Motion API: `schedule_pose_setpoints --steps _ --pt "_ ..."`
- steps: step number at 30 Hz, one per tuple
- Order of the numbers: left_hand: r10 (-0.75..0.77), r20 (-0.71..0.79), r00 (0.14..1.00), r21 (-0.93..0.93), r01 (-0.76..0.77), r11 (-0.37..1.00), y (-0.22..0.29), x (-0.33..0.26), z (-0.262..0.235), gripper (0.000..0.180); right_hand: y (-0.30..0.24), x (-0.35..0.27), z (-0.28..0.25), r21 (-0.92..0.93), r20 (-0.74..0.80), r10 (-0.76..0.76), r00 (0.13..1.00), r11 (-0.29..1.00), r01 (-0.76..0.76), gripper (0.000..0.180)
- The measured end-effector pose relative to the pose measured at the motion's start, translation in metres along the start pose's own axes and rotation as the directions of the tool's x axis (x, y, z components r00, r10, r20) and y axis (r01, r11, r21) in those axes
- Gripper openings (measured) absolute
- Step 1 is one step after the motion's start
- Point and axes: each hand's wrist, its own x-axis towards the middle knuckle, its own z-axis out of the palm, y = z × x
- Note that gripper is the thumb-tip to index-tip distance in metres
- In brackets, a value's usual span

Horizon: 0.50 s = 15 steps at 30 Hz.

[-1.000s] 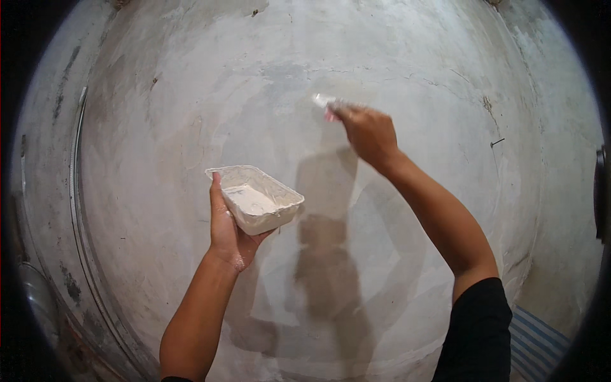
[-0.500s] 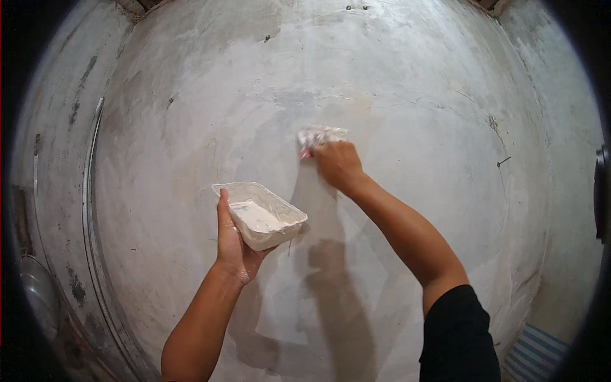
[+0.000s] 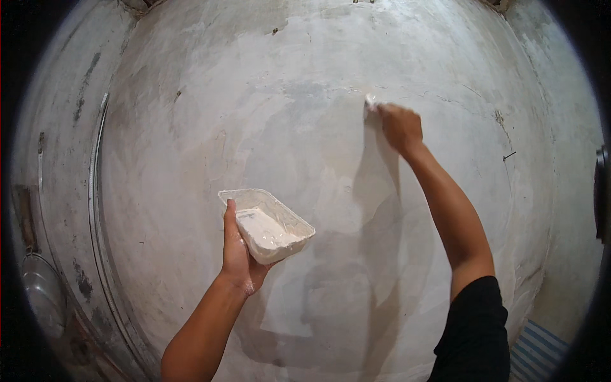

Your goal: Apply wall putty or filler to a damaged area of a wall using a putty knife.

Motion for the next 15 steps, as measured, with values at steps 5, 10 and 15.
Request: schedule_pose_setpoints --steps 5,10,15 --pt "0.003 -0.076 0.997 -0.052 -0.007 0.999 -0.013 -0.013 -0.026 0.09 -0.057 -0.129 0.007 0.158 0.12 -0.417 0.901 0.904 0.398 0.015" --pt "-0.007 -0.091 0.996 -0.054 0.002 0.999 -0.023 -0.02 -0.041 0.092 -0.103 -0.181 -0.035 0.401 0.162 -0.554 0.817 0.793 0.458 0.022" --pt "-0.001 -0.176 0.984 -0.061 -0.01 0.998 -0.032 -0.028 -0.048 0.09 -0.095 -0.124 -0.028 0.274 0.116 -0.403 0.908 0.891 0.361 0.021"
